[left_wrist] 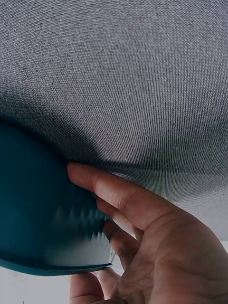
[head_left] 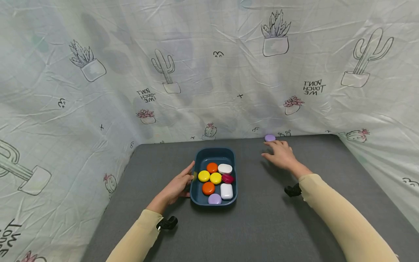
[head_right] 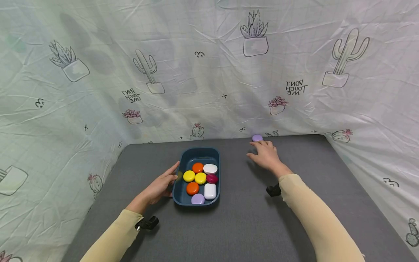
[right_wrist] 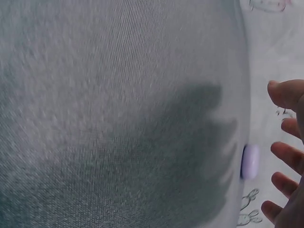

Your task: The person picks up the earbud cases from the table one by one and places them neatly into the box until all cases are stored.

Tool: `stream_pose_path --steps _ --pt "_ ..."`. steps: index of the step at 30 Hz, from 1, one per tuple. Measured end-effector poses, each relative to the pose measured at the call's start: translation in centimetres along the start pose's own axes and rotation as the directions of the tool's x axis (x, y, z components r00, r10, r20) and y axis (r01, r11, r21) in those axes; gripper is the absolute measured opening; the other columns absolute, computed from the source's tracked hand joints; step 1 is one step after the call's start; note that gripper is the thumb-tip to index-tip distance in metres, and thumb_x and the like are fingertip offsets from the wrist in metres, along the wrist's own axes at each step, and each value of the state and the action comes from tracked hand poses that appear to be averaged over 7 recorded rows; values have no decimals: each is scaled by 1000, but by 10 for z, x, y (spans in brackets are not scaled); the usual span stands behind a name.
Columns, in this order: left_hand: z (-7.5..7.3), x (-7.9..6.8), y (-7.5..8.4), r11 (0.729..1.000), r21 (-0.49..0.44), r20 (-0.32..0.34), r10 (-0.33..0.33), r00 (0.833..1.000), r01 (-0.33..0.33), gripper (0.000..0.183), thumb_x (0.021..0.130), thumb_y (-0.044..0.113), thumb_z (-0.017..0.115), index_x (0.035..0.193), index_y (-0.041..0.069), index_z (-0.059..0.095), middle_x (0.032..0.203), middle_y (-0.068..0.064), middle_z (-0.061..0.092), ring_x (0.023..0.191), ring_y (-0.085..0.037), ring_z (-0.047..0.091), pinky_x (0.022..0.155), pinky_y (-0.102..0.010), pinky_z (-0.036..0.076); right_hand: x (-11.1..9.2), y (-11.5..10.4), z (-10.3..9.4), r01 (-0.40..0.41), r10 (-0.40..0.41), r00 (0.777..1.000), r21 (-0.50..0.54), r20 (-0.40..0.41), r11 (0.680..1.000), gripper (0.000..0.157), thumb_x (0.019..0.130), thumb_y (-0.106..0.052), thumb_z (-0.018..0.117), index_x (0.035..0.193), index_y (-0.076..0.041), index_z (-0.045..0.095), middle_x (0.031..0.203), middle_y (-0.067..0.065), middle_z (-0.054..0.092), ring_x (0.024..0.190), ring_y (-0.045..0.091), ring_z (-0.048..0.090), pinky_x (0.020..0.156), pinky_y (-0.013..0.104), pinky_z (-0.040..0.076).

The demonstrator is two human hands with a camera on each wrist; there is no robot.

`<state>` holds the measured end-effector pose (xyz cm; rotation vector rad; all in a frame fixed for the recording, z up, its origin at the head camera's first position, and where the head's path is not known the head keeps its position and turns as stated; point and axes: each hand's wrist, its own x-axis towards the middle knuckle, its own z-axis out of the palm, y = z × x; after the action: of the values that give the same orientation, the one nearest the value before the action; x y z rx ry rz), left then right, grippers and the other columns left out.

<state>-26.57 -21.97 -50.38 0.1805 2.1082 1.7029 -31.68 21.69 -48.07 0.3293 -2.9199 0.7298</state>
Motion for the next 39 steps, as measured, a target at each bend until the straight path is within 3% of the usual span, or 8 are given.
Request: stream_pose_path --steps 8,18,25,39 --pt "-1 0 -1 1000 -2 8 5 1000 -5 64 108 21 42 163 44 18 171 -9 10 141 -41 40 78 -47 57 6 10 3 -39 41 999 -88 18 995 74 103 -40 58 158 3 32 160 28 29 145 55 17 110 72 12" --pt "6 -11 -2 1000 -13 5 2 1000 -2 65 107 22 42 163 44 19 170 -8 12 140 -41 42 78 -47 57 16 14 7 -85 104 990 -182 95 980 81 105 -50 49 161 3 24 165 29 16 149 54 7 112 73 4" --pt "9 -17 -3 1000 -10 -6 -1 1000 1 65 107 22 42 163 44 19 170 -9 11 141 -41 40 78 -48 57 23 9 7 -90 114 984 -174 134 981 85 105 -55 44 161 4 20 165 29 13 150 53 4 111 75 1" --pt "10 -17 -2 1000 -21 -11 -7 1000 7 65 106 20 42 163 43 19 170 -10 12 141 -40 40 78 -48 57 28 8 8 -131 151 977 -138 153 982 85 105 -50 45 159 10 18 164 33 9 151 50 2 113 73 1"
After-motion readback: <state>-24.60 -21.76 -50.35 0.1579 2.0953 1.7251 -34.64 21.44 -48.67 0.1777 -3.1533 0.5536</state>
